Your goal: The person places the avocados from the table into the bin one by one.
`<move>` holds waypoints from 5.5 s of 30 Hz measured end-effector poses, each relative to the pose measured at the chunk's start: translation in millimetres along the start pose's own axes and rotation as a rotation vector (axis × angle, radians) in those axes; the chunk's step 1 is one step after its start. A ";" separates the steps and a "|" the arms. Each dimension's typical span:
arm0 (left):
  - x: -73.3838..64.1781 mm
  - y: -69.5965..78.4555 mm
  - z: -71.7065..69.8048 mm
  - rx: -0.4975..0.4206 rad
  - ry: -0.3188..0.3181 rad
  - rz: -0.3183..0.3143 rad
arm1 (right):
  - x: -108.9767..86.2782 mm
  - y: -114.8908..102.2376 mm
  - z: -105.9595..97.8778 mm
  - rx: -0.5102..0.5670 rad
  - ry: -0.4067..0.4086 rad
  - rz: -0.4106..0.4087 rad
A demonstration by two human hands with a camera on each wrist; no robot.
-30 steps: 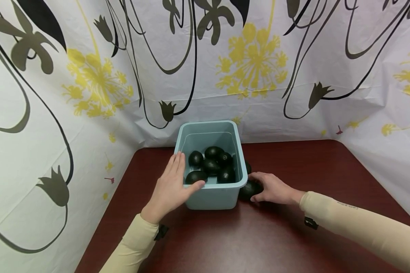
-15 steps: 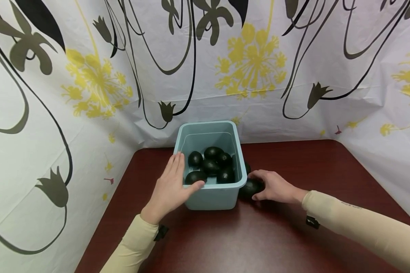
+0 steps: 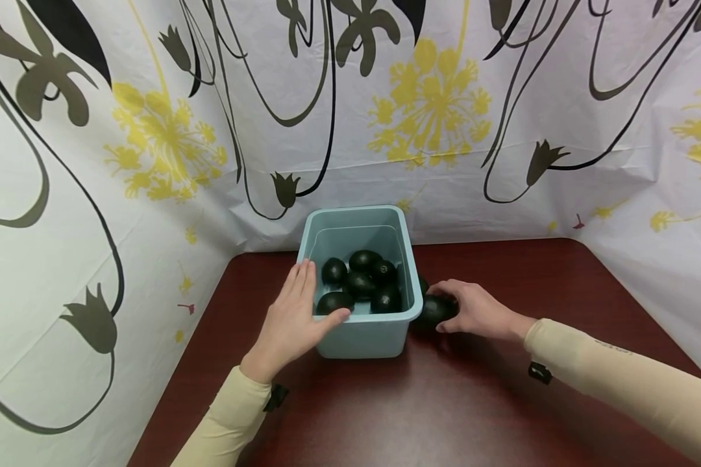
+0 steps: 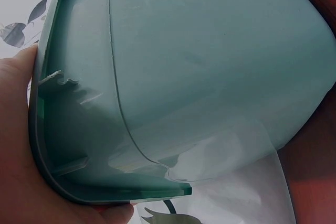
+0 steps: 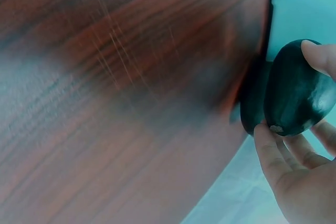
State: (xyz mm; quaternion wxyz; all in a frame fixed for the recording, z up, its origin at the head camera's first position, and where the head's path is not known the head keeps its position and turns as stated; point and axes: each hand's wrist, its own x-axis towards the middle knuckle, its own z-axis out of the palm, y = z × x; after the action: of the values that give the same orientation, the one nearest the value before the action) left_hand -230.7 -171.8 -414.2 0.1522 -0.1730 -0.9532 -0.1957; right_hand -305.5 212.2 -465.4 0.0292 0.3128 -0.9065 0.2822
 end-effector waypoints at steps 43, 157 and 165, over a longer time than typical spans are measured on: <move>0.2 1.8 -1.9 -0.010 0.016 0.023 | 14.8 -22.4 -75.6 -0.010 0.137 0.073; 0.9 -1.2 0.1 0.012 0.025 0.017 | 109.7 -112.6 -38.8 -0.191 -0.157 -0.210; 1.9 -1.5 0.6 0.013 0.020 0.016 | 103.6 -112.1 -54.9 -0.166 -0.110 -0.218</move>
State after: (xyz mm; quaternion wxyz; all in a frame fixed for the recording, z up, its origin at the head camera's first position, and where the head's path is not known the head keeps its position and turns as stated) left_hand -233.1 -172.4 -414.6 0.1643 -0.1776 -0.9515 -0.1899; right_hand -330.0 111.9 -340.3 0.0357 0.4208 -0.8876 0.1840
